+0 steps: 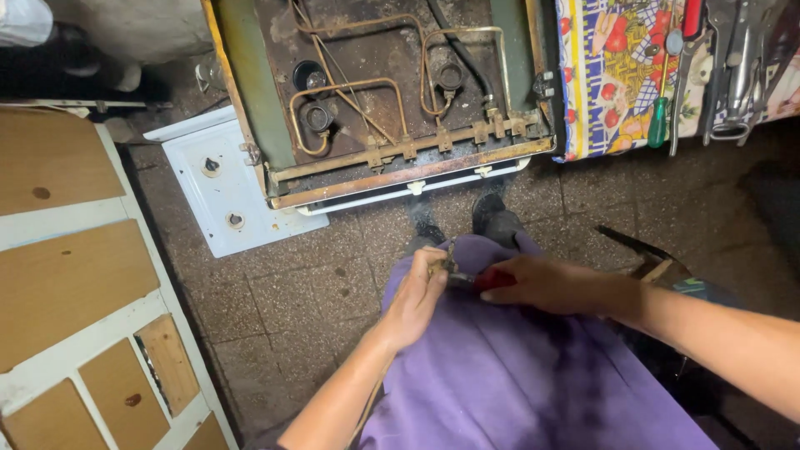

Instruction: The person repairs a gas stove burner assembly using pliers and a screwdriver. They use pliers to grip and twist a metal component, then use a screwdriver to adjust internal parts of the burner. The person also handles a small metal ring and a thin wire during the process.

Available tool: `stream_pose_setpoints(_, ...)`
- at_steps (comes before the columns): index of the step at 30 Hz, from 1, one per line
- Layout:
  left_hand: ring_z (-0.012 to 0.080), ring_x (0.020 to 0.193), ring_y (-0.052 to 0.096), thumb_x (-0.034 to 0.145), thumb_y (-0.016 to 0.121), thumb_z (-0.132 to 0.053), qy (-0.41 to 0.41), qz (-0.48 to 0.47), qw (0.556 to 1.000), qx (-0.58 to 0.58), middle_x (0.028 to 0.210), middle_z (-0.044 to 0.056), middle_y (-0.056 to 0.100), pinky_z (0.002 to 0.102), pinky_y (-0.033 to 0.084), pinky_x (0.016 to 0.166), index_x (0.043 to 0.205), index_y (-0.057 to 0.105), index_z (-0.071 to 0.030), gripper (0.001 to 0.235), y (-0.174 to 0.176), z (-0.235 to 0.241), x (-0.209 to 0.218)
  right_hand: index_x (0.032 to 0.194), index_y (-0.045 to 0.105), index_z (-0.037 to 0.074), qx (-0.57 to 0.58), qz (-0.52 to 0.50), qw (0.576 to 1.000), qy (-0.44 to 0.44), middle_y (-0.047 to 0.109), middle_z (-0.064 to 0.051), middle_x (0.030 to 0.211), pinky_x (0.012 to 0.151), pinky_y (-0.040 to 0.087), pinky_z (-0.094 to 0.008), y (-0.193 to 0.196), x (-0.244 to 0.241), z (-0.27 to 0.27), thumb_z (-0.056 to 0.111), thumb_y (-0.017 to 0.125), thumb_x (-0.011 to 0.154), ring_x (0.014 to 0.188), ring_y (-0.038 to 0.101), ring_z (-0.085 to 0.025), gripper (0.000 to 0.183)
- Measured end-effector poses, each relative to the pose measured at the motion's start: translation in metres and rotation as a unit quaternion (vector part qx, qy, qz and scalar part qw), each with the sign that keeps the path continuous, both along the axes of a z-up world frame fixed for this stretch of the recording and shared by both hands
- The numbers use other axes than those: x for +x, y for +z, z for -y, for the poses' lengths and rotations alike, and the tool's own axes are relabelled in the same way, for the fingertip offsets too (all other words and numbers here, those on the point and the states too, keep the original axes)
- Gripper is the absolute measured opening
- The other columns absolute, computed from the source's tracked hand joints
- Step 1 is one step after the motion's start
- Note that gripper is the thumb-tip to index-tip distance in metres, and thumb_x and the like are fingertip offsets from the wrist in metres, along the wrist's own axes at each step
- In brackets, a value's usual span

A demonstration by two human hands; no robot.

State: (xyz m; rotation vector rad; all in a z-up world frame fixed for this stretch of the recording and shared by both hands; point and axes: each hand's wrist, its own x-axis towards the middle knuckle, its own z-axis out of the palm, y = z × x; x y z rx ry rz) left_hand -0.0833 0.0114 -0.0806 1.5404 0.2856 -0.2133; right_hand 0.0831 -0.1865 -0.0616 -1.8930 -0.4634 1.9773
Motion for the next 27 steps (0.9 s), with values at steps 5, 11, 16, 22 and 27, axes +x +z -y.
stream_pose_setpoints(5, 0.043, 0.1, 0.063, 0.109, 0.042, -0.019, 0.001, 0.042, 0.999, -0.006, 0.115, 0.022, 0.058, 0.051, 0.052, 0.088, 0.13, 0.047, -0.001, 0.028, -0.004, 0.002, 0.004, 0.093, 0.077, 0.009, -0.026, -0.108, 0.983, -0.148, 0.067, 0.004, 0.071, 0.052, 0.041, -0.022, 0.077, 0.026, -0.034, 0.029, 0.075, 0.09, 0.063, 0.059, -0.01, 0.02)
stream_pose_setpoints(11, 0.0242, 0.095, 0.056, 0.112, 0.032, -0.029, 0.028, 0.017, 0.996, -0.086, 0.114, 0.015, 0.058, 0.043, 0.05, 0.087, 0.129, 0.052, -0.004, 0.037, -0.007, 0.001, 0.007, 0.099, 0.079, 0.011, -0.025, -0.07, 0.997, -0.027, 0.072, -0.003, 0.074, 0.058, 0.053, -0.029, 0.031, 0.031, -0.012, 0.036, 0.072, 0.094, 0.066, 0.065, -0.017, 0.026)
stream_pose_setpoints(16, 0.0254, 0.101, 0.062, 0.112, 0.03, -0.035, 0.08, -0.008, 0.966, -0.246, 0.111, 0.018, 0.063, 0.044, 0.053, 0.091, 0.131, 0.05, -0.003, 0.042, -0.014, 0.014, 0.009, 0.095, 0.076, 0.009, -0.031, -0.071, 0.997, -0.031, 0.07, -0.008, 0.065, 0.052, 0.055, -0.029, 0.012, 0.024, -0.004, 0.036, 0.073, 0.096, 0.058, 0.067, -0.017, 0.027)
stream_pose_setpoints(22, 0.0366, 0.102, 0.073, 0.112, 0.034, -0.036, 0.142, -0.037, 0.893, -0.425, 0.112, 0.031, 0.067, 0.056, 0.059, 0.092, 0.127, 0.049, -0.001, 0.042, -0.035, 0.017, 0.009, 0.094, 0.073, 0.011, -0.07, -0.086, 0.992, -0.052, 0.07, -0.014, 0.058, 0.04, 0.056, -0.027, 0.044, 0.032, -0.024, 0.035, 0.076, 0.095, 0.044, 0.069, -0.021, 0.024)
stream_pose_setpoints(27, 0.0394, 0.1, 0.073, 0.111, 0.034, -0.039, 0.153, -0.035, 0.886, -0.436, 0.111, 0.032, 0.065, 0.062, 0.057, 0.093, 0.124, 0.052, 0.003, 0.047, -0.033, 0.01, 0.018, 0.111, 0.074, 0.024, -0.099, 0.056, 0.987, 0.111, 0.073, -0.004, 0.062, 0.043, 0.059, -0.022, 0.077, 0.031, -0.034, 0.056, 0.068, 0.091, 0.049, 0.073, -0.012, 0.038)
